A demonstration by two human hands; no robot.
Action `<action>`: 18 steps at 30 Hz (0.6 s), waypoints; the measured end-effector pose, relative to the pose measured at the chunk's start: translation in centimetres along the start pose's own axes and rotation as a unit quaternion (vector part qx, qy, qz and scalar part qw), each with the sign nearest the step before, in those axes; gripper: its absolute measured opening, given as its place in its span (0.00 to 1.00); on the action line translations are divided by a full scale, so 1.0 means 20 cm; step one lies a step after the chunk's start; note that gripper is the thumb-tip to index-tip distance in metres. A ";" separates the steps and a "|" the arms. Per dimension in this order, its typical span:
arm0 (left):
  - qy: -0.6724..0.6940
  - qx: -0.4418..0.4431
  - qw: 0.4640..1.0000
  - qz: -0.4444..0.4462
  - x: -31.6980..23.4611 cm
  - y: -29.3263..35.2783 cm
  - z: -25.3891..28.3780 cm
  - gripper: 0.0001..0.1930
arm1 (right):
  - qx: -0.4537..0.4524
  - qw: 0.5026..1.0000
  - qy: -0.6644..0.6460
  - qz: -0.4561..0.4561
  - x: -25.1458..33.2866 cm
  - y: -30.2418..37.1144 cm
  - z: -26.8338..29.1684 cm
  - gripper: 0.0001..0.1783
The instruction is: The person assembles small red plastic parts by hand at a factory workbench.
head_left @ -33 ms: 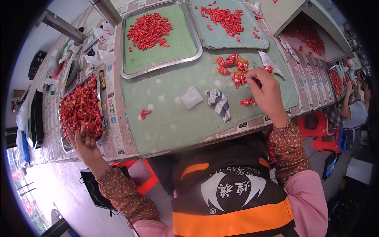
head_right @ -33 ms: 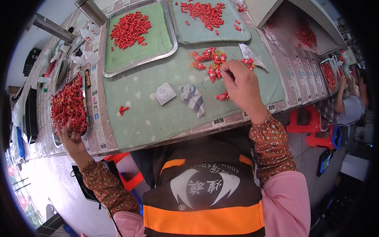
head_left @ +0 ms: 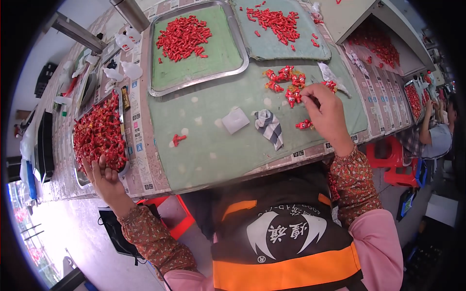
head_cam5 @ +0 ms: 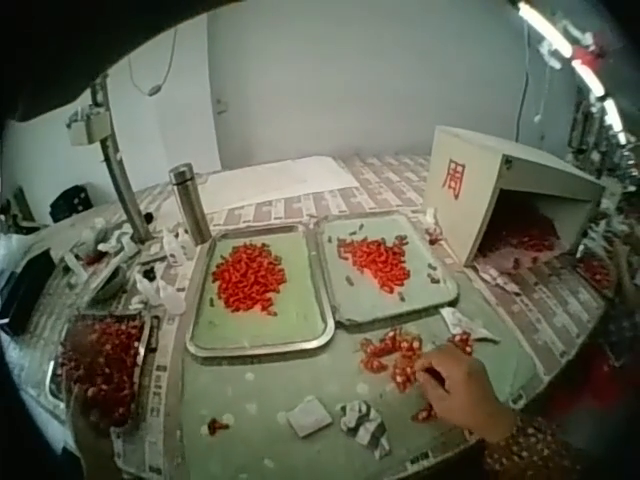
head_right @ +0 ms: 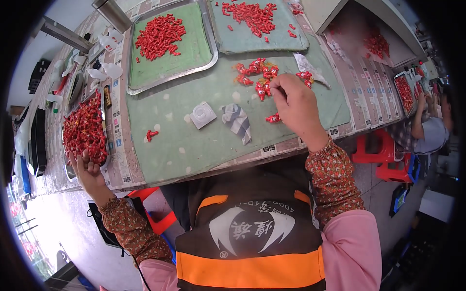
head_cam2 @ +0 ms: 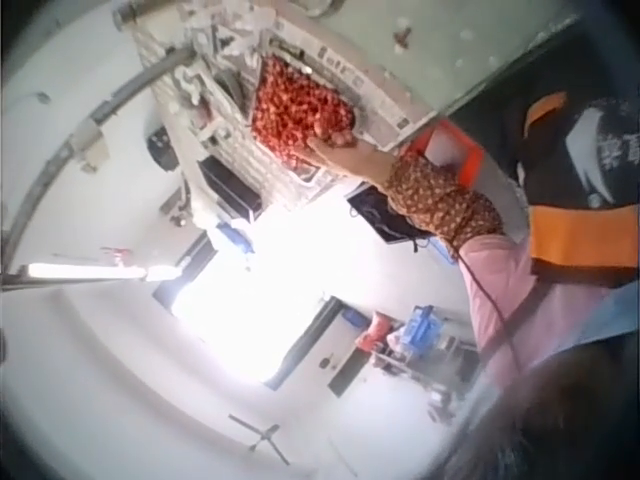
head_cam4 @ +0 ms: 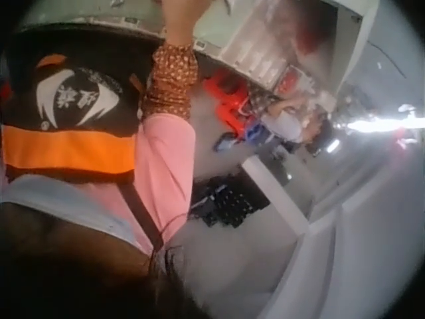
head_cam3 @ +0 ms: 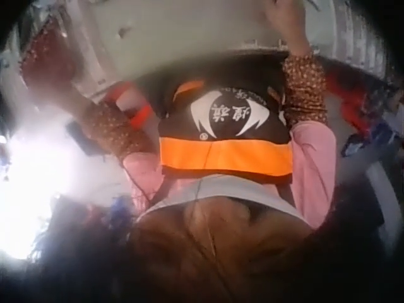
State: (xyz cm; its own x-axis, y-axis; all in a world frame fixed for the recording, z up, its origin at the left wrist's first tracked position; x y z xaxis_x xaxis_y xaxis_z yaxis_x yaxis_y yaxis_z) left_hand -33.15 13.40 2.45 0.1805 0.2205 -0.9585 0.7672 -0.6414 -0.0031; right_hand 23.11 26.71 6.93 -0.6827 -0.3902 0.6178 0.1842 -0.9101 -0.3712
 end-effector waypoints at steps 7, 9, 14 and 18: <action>0.004 0.035 0.996 -0.088 -0.09 0.13 -0.14 0.20 | 0.001 0.984 0.172 0.054 0.09 0.01 -0.12 0.11; -0.011 0.038 0.994 -0.099 -0.12 0.19 -0.20 0.19 | 0.004 0.980 0.184 0.071 0.10 0.00 -0.14 0.11; -0.038 0.048 0.995 -0.085 -0.13 0.41 -0.40 0.16 | 0.035 0.981 0.180 0.060 0.06 -0.01 -0.18 0.12; -0.083 0.175 0.981 -0.012 -0.04 0.62 -0.59 0.15 | 0.059 0.988 0.090 0.112 0.17 -0.02 -0.17 0.14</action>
State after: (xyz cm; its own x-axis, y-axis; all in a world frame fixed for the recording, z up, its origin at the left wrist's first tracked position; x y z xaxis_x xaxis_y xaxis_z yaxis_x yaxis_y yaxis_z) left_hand -16.54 13.96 6.54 0.0408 0.1345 -0.9901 0.5065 -0.8569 -0.0955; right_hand 18.34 26.33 6.78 -0.7287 -0.5620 0.3913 0.4184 -0.8177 -0.3953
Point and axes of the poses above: each hand's wrist, its own y-axis away from the middle knuckle, its own z-axis out of the back of the hand, x = y × z, the point moved 8 cm from there along -y, towards the middle knuckle
